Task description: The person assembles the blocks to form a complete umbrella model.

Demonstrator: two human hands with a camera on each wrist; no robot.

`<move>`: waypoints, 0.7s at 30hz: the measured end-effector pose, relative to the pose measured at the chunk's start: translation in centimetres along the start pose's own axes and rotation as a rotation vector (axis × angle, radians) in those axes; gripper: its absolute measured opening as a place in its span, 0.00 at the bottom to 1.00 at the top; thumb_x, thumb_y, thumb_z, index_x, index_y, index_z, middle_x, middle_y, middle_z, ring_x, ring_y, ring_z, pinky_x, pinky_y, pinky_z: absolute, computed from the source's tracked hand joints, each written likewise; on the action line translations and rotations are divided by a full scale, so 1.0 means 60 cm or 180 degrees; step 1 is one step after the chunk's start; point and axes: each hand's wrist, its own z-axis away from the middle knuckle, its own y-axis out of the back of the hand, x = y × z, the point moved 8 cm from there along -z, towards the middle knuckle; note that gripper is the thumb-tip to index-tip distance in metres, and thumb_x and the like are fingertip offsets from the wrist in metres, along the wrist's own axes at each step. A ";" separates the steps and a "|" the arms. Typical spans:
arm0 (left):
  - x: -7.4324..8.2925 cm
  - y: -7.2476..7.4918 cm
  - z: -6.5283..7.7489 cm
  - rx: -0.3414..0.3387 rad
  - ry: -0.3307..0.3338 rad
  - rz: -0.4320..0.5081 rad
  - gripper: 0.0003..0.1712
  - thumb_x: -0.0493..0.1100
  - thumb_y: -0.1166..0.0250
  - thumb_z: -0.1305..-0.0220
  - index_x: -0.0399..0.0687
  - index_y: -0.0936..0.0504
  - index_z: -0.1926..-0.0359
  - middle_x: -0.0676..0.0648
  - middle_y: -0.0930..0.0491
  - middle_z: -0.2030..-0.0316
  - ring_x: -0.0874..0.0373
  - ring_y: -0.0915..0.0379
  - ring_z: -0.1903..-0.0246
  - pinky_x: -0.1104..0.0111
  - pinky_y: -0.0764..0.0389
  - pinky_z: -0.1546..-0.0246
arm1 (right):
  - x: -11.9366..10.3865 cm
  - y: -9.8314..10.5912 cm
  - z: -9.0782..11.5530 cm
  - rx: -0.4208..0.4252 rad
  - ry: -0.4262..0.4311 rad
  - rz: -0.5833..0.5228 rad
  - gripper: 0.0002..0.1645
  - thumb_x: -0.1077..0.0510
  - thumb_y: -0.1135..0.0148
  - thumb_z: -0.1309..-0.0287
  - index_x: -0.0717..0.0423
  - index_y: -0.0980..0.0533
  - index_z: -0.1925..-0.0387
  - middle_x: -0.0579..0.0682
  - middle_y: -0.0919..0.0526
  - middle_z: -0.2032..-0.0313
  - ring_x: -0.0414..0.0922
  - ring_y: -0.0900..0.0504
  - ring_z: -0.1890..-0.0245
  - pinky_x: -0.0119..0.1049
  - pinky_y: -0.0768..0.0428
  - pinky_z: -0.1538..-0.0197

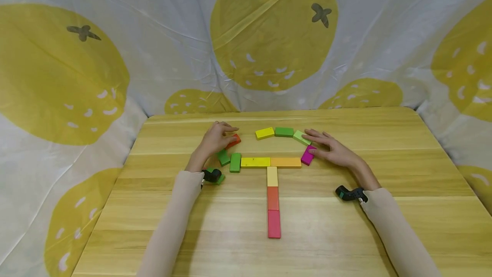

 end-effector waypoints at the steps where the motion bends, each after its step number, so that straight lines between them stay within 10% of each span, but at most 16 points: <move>1: -0.008 0.002 0.008 -0.0024 0.0037 -0.0018 0.21 0.42 0.31 0.30 0.43 0.16 0.38 0.38 0.17 0.45 0.46 0.26 0.56 0.58 0.22 0.57 | 0.000 0.000 0.000 0.0003 0.0008 0.0002 0.33 0.58 0.40 0.27 0.54 0.34 0.24 0.61 0.45 0.19 0.65 0.53 0.18 0.65 0.67 0.20; 10: -0.031 0.000 0.049 -0.0205 0.0132 -0.0042 0.26 0.40 0.31 0.31 0.45 0.20 0.33 0.39 0.20 0.54 0.53 0.29 0.65 0.67 0.27 0.67 | -0.001 0.000 0.001 0.0020 0.0069 -0.0014 0.33 0.59 0.39 0.28 0.56 0.33 0.24 0.62 0.44 0.20 0.66 0.53 0.19 0.66 0.67 0.20; 21: 0.002 -0.002 0.043 0.0233 -0.0179 -0.0245 0.19 0.39 0.30 0.32 0.38 0.14 0.42 0.38 0.22 0.59 0.49 0.31 0.63 0.64 0.31 0.62 | 0.001 0.001 -0.001 0.0026 0.0056 0.0011 0.33 0.59 0.39 0.27 0.54 0.33 0.24 0.62 0.44 0.20 0.66 0.52 0.19 0.66 0.66 0.20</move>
